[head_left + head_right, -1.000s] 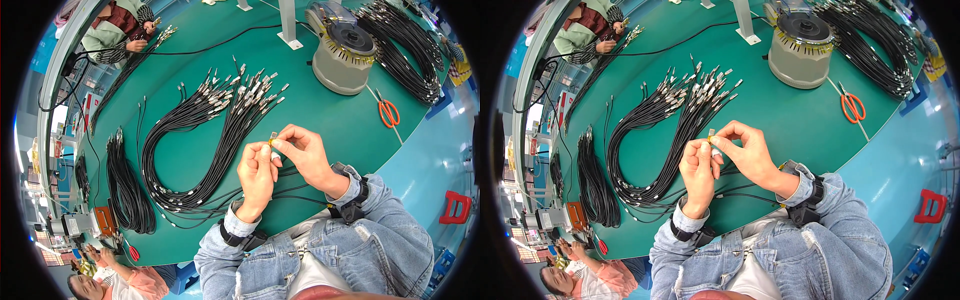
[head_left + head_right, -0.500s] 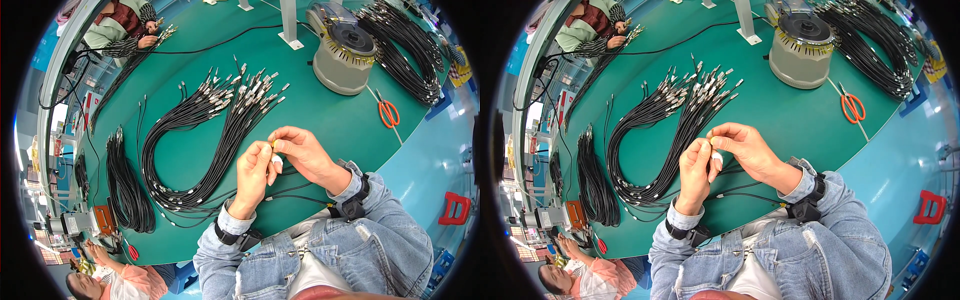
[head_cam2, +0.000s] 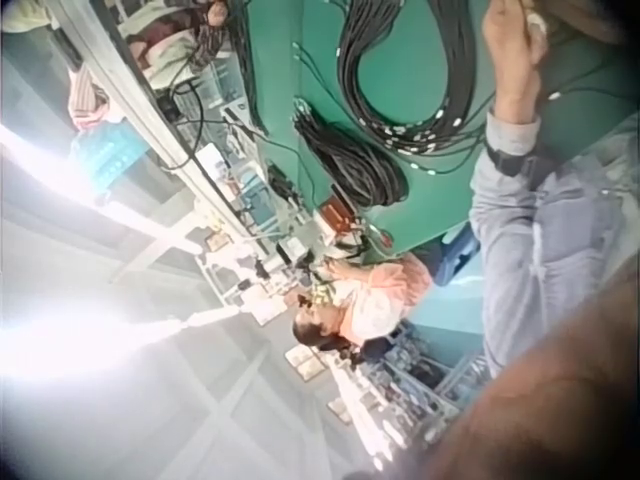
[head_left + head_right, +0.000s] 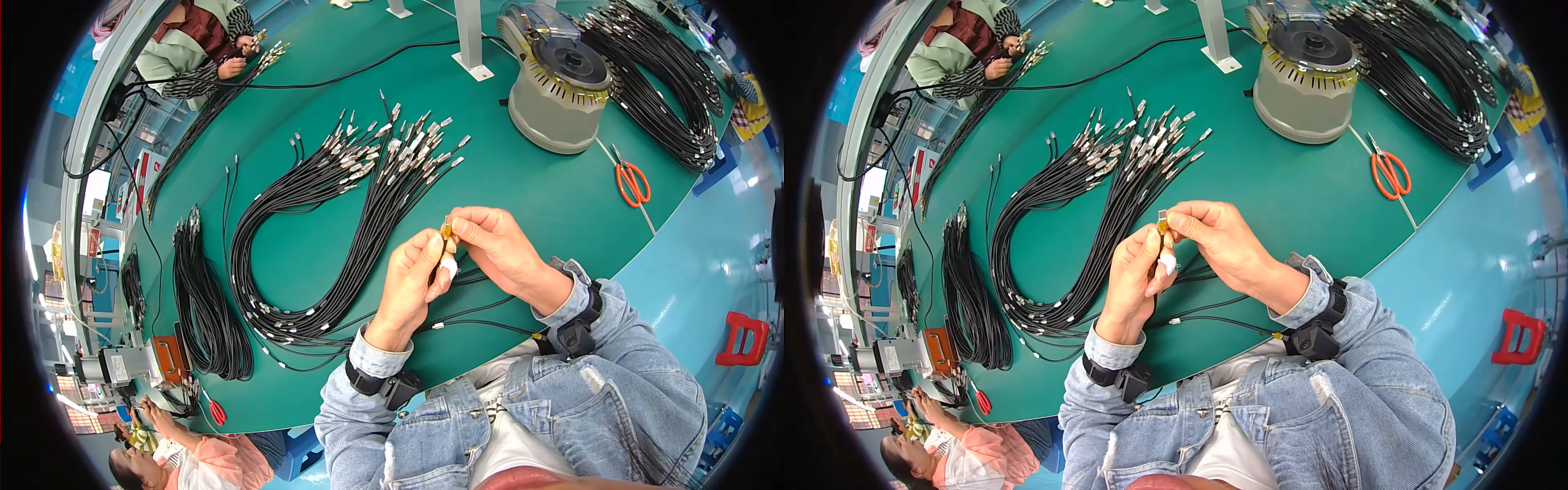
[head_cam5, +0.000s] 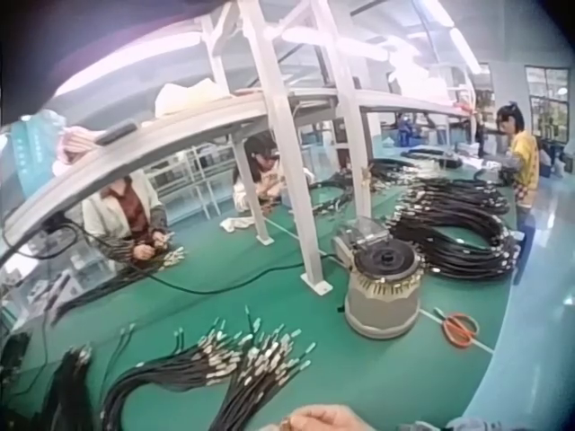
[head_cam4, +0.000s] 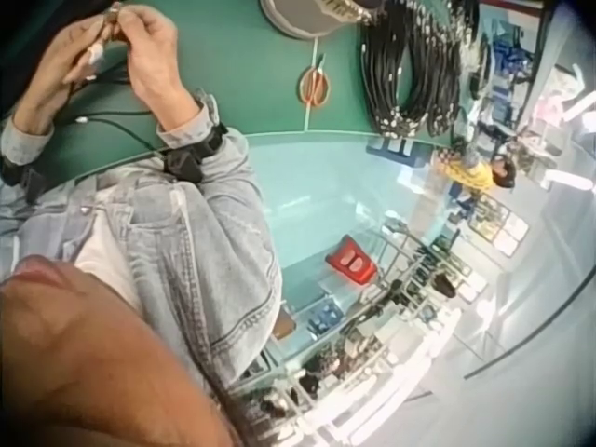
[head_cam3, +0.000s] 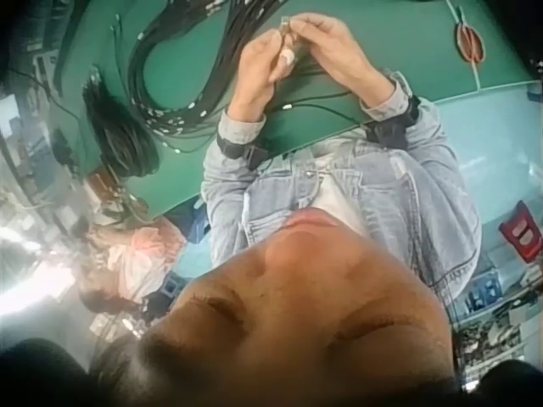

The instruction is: The person gathers a bundle of cables, spreads them across the table, and picks up a single cable. They take a small component from a dispenser and attach it to the cable end by hand, repeating this for several cables.

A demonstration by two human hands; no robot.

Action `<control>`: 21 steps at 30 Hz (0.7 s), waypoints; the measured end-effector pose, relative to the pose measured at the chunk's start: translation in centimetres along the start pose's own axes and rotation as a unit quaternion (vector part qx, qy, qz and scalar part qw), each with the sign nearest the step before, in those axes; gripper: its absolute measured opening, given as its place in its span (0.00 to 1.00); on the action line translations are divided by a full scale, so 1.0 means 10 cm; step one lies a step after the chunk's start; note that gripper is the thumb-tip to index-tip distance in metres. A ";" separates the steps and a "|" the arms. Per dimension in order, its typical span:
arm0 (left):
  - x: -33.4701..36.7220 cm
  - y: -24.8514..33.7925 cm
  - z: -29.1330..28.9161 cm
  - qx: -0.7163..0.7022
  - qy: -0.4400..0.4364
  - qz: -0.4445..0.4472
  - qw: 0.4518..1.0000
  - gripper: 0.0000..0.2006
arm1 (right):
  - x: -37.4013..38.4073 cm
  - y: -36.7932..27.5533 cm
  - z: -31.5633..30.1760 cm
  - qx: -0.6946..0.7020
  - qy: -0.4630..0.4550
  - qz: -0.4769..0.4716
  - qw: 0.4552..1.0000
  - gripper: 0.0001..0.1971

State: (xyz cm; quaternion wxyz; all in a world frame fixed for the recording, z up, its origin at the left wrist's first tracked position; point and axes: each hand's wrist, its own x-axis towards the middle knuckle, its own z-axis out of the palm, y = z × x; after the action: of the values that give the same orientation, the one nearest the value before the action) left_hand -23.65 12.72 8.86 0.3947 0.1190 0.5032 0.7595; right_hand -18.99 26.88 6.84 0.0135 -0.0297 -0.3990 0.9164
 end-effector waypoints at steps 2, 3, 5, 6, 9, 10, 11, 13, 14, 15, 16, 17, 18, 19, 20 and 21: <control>0.00 0.01 0.00 -0.015 -0.002 -0.003 1.000 0.13 | 0.00 -0.02 0.01 0.015 0.000 0.012 1.000 0.06; 0.00 0.00 0.01 -0.017 0.000 -0.003 1.000 0.13 | -0.01 -0.03 0.02 0.023 0.000 0.018 1.000 0.05; 0.00 0.00 0.02 -0.021 0.004 -0.002 1.000 0.13 | -0.03 -0.05 0.08 -0.011 0.013 -0.002 1.000 0.05; 0.00 -0.01 0.02 -0.021 0.002 -0.002 1.000 0.13 | -0.04 -0.05 0.11 -0.044 0.026 -0.021 0.998 0.05; -0.01 -0.07 0.00 0.009 -0.001 0.011 1.000 0.12 | -0.04 0.00 0.12 -0.092 0.026 -0.042 0.995 0.06; 0.01 -0.08 0.01 0.006 -0.016 0.009 1.000 0.12 | -0.03 0.02 0.05 -0.106 0.010 -0.041 0.993 0.06; 0.01 -0.09 0.00 0.017 -0.004 0.007 1.000 0.11 | -0.02 0.01 -0.02 -0.120 -0.005 -0.040 0.992 0.07; 0.01 -0.10 -0.01 0.041 0.018 0.003 0.999 0.10 | -0.01 -0.05 -0.11 -0.141 -0.010 -0.033 0.989 0.07; 0.03 -0.12 0.00 0.040 0.002 0.001 0.999 0.10 | 0.00 -0.09 -0.15 -0.154 -0.026 -0.015 0.988 0.07; 0.03 -0.13 0.00 0.070 0.011 0.006 0.997 0.09 | -0.01 -0.13 -0.17 -0.165 -0.047 0.007 0.985 0.07; 0.04 -0.15 0.00 0.101 0.021 0.011 0.995 0.08 | -0.02 -0.20 -0.21 -0.169 -0.040 0.002 0.985 0.07; 0.07 -0.17 0.01 0.131 0.031 0.016 0.991 0.08 | -0.04 -0.32 -0.27 -0.218 -0.033 -0.032 0.975 0.07; 0.10 -0.22 0.01 0.129 0.026 0.016 0.991 0.08 | -0.06 -0.45 -0.33 -0.265 -0.028 -0.063 0.962 0.07; 0.14 -0.30 -0.02 0.299 0.018 0.122 0.946 0.07 | -0.08 -0.64 -0.38 -0.284 0.015 -0.077 0.956 0.07; 0.17 -0.37 -0.04 0.456 0.013 0.224 0.861 0.07 | -0.10 -0.86 -0.41 -0.301 0.054 -0.091 0.948 0.07; 0.17 -0.40 -0.05 0.593 0.009 0.317 0.740 0.08 | -0.10 -1.08 -0.47 -0.358 0.094 -0.130 0.920 0.08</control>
State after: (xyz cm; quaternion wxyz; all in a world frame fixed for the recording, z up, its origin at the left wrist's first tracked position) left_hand -23.09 14.32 4.79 -0.0238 0.4751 0.7887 0.3893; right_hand -17.66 37.59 11.61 0.1587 -0.0661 -0.6974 0.6958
